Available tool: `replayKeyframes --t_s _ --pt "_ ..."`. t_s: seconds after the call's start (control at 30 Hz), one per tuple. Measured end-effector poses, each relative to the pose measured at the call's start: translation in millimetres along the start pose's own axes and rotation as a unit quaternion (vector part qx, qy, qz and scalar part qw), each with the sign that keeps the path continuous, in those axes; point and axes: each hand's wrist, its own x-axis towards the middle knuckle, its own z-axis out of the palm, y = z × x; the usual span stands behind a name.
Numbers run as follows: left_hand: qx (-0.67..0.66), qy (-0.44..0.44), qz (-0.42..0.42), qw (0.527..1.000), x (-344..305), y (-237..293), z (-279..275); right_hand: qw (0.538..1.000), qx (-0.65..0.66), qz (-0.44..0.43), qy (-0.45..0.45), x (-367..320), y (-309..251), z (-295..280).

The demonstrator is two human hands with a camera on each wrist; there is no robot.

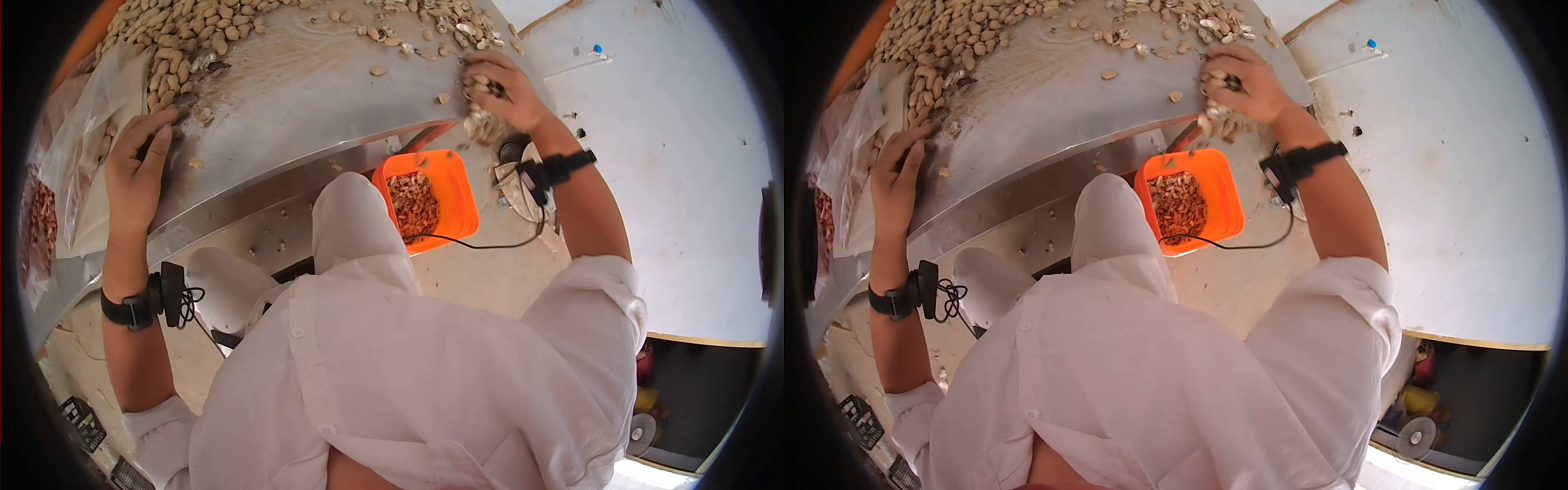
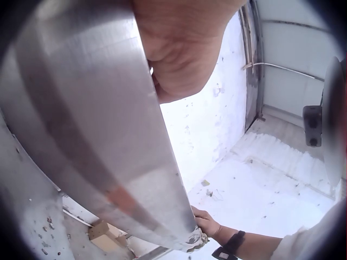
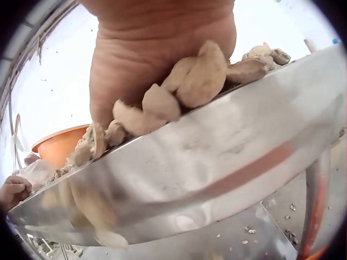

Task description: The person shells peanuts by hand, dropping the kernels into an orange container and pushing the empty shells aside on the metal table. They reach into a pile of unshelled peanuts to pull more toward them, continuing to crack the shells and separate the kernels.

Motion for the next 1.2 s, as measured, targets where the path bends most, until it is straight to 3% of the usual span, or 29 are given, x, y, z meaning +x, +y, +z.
replayKeyframes --t_s 0.03,0.13,0.23,0.37,0.43,0.53,0.77,0.87,0.97,1.2 --pt "-0.001 0.0 -0.002 1.0 0 0 0 1.0 -0.003 0.009 -0.009 -16 -5 -6" --pt "-0.002 0.005 0.011 1.0 1 -3 3 0.995 -0.064 0.02 0.076 -71 -15 -5" --pt "0.006 0.004 0.008 1.0 1 -4 3 0.992 -0.039 0.098 0.065 -116 -20 5" --pt "-0.004 -0.001 -0.018 1.0 0 0 2 0.989 -0.027 0.105 0.1 -120 -22 9" --pt "-0.021 0.001 -0.018 1.0 0 0 2 0.983 -0.025 0.108 0.148 -95 -27 4" --pt "-0.033 0.009 -0.017 0.999 0 3 2 0.98 -0.064 0.03 0.188 -32 -37 1" --pt "-0.056 0.012 -0.013 0.998 1 8 1 0.985 -0.097 -0.074 0.12 107 -75 25" --pt "-0.066 0.012 -0.016 0.998 2 10 0 0.994 -0.082 -0.061 0.027 132 -73 41" --pt "-0.067 0.013 -0.02 0.997 1 8 -1 0.994 -0.095 -0.057 -0.007 123 -69 52" --pt "-0.062 0.014 0.007 0.998 -1 7 0 0.987 -0.121 -0.017 0.108 4 -67 22"
